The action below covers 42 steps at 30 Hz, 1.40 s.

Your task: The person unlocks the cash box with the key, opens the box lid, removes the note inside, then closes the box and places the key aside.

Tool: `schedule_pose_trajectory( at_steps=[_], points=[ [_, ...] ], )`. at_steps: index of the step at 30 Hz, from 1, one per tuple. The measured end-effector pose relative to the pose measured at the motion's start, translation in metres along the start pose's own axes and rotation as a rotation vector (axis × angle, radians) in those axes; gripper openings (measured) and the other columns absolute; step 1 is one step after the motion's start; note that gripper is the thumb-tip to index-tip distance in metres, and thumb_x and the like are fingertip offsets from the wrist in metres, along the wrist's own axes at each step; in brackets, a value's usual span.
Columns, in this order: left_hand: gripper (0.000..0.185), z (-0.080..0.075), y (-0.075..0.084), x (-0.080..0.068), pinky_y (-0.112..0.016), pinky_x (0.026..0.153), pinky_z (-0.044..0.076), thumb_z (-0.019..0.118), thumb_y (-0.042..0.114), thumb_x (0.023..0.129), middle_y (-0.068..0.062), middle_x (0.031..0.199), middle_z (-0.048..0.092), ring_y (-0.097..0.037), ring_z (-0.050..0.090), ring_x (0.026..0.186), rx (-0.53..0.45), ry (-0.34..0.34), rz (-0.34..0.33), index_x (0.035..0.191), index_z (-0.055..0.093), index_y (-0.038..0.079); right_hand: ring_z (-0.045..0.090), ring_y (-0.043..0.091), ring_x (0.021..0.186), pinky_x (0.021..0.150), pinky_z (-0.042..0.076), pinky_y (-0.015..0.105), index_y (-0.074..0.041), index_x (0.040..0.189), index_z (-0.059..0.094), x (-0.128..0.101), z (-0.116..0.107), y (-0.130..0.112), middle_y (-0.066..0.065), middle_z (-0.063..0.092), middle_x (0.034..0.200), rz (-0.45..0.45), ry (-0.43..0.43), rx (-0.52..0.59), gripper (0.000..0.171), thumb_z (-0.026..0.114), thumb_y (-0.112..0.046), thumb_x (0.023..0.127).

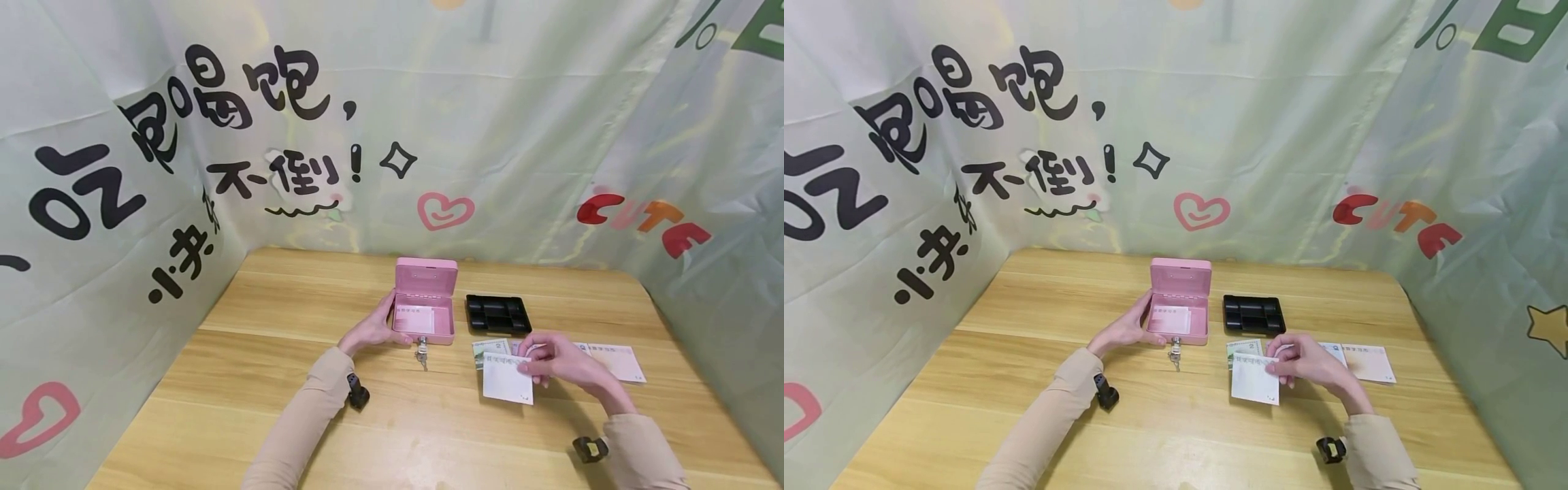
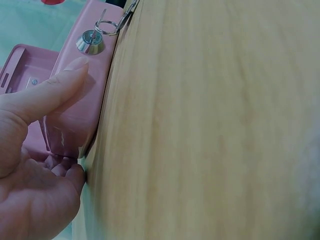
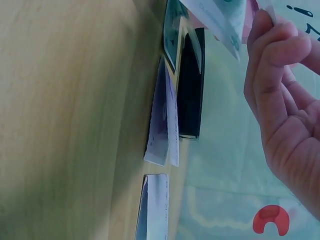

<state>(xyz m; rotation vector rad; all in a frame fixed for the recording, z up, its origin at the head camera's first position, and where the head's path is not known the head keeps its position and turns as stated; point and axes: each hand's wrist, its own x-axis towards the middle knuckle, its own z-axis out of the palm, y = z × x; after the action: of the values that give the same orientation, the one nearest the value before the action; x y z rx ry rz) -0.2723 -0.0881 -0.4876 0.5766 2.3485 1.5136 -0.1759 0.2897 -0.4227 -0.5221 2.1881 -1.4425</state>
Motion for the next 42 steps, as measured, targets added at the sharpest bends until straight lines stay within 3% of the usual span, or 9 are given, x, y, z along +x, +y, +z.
schedule_pose_trajectory(
  at_steps=[12, 18, 29, 42],
  points=[
    [0.123, 0.0, 0.003, -0.001, -0.056, 0.129, 0.007, 0.088, 0.005, 0.072, -0.018, 0.17, 0.006, -0.036, 0.007, 0.158, -0.011, -0.002, 0.003, 0.163, 0.005, 0.012, 0.06, 0.005, 0.059, 0.051, 0.056, 0.026, 0.015, 0.104, 0.053, 0.005, 0.005, 0.008, -0.004, 0.064, 0.069, -0.032, -0.078, -0.011, 0.026, 0.066, -0.004, 0.092],
    [0.124, 0.0, 0.002, 0.0, -0.057, 0.129, 0.006, 0.088, 0.004, 0.071, -0.019, 0.17, 0.007, -0.037, 0.008, 0.158, -0.018, -0.002, 0.01, 0.163, 0.006, 0.012, 0.061, 0.007, 0.06, 0.052, 0.057, 0.026, 0.014, 0.104, 0.055, 0.007, 0.008, 0.009, -0.002, 0.066, 0.071, 0.0, -0.087, -0.016, 0.025, 0.066, -0.004, 0.091],
    [0.123, 0.0, 0.001, 0.001, -0.057, 0.129, 0.008, 0.088, 0.003, 0.07, -0.019, 0.17, 0.01, -0.037, 0.009, 0.158, -0.017, -0.012, 0.048, 0.163, 0.007, 0.011, 0.061, 0.009, 0.059, 0.052, 0.057, 0.027, 0.013, 0.104, 0.058, 0.012, 0.015, 0.011, 0.003, 0.065, 0.071, 0.051, -0.069, -0.064, 0.024, 0.067, -0.003, 0.089],
    [0.124, 0.0, 0.0, 0.0, -0.056, 0.129, 0.008, 0.088, 0.002, 0.07, -0.019, 0.169, 0.011, -0.036, 0.011, 0.158, -0.029, -0.005, 0.04, 0.163, 0.007, 0.011, 0.06, 0.009, 0.055, 0.05, 0.055, 0.024, 0.012, 0.102, 0.059, 0.016, 0.022, 0.013, 0.004, 0.063, 0.069, 0.119, -0.015, -0.07, 0.021, 0.068, 0.0, 0.087]
  ],
)
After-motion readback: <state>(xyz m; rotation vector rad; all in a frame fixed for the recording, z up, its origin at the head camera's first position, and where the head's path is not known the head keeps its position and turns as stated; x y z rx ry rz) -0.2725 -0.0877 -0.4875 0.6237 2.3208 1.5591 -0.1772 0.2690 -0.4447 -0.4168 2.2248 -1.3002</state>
